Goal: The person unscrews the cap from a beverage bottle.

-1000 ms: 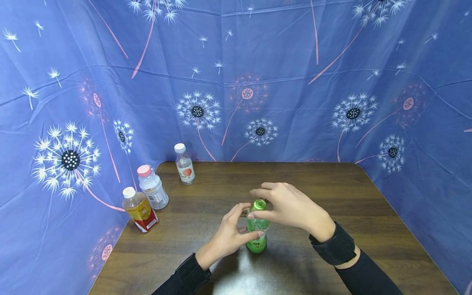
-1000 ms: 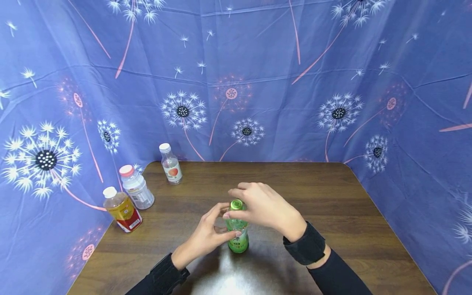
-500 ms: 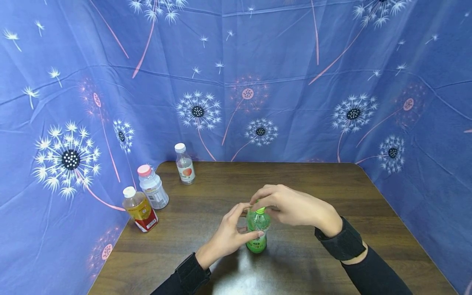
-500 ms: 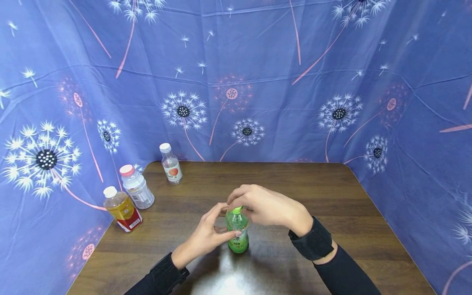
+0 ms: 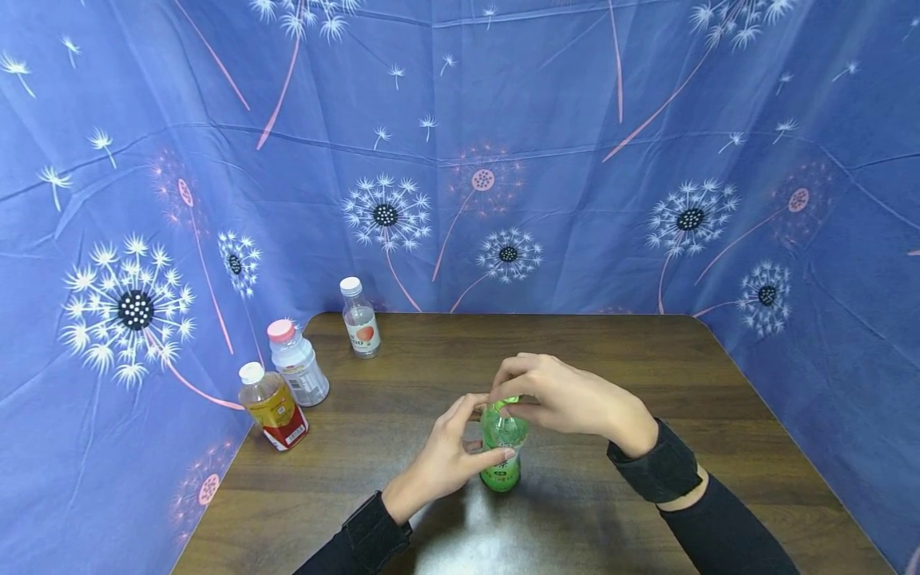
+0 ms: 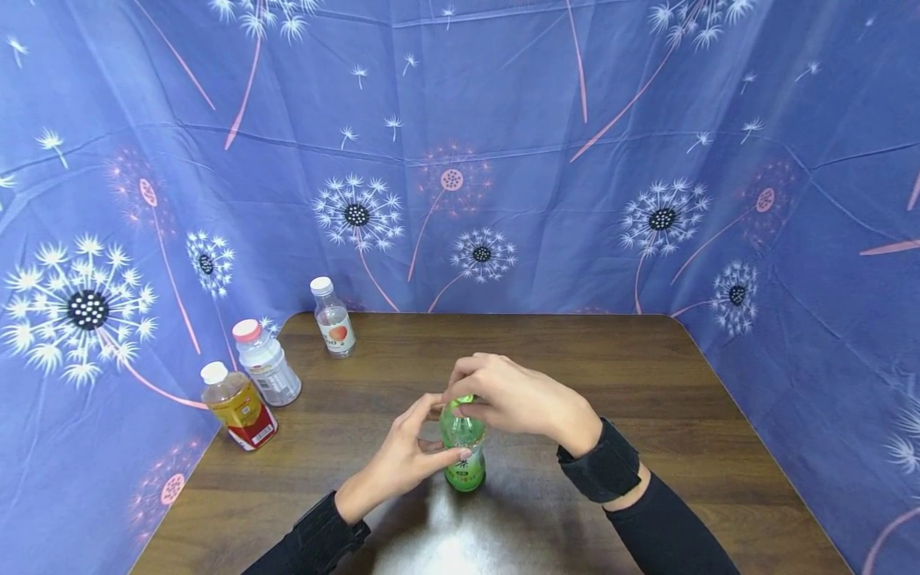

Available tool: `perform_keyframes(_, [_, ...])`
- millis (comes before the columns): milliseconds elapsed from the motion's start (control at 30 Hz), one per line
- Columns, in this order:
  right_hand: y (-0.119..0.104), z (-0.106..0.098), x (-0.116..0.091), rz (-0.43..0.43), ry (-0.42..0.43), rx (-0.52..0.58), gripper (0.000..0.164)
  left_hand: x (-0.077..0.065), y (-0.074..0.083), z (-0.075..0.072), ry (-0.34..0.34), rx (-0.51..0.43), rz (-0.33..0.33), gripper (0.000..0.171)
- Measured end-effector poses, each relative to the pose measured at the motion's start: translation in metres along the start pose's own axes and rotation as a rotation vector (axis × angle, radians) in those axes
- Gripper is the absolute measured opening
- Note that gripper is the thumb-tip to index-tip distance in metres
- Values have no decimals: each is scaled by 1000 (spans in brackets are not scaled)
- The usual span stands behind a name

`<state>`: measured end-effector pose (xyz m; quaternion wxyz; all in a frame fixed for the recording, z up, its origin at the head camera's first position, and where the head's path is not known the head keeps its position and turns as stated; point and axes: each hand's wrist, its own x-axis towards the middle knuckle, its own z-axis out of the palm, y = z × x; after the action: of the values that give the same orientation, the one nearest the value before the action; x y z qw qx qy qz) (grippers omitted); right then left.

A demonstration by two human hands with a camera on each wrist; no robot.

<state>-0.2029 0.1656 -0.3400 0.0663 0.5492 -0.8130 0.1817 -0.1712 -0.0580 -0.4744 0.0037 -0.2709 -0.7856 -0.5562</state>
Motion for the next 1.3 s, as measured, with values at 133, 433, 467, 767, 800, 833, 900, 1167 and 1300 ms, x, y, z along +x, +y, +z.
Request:
perform_keyframes(133, [-1, 4, -1, 36, 25, -46, 23, 0, -1, 1, 4, 2, 4, 63])
perform_keyframes(433, [-13, 15, -1, 90, 133, -177, 15, -1, -1, 1, 8, 46, 11, 66])
perform_keyframes(467, [-14, 16, -1, 95, 137, -193, 15, -1, -1, 1, 8, 57, 19, 66])
perform_keyframes(767, [-14, -3, -6, 135, -6, -111, 37, -2, -2, 1, 0, 2, 6, 70])
perform_keyframes(800, [-13, -7, -7, 124, -24, -94, 38, -3, -2, 1, 3, -3, 8, 69])
perform_keyframes(833, [-12, -10, -7, 106, -41, -77, 38, -3, -2, 1, 6, -5, 10, 69])
perform_keyframes(900, [-9, -14, -6, 56, -71, -48, 39, -3, -2, 0, 12, -7, 13, 67])
perform_keyframes(1167, [-7, -20, 3, 4, -178, 19, 34, -4, -1, 1, 3, -4, -2, 67])
perform_keyframes(1300, [-6, -22, 5, 15, -185, 27, 30, -4, -1, 2, -4, 11, 5, 67])
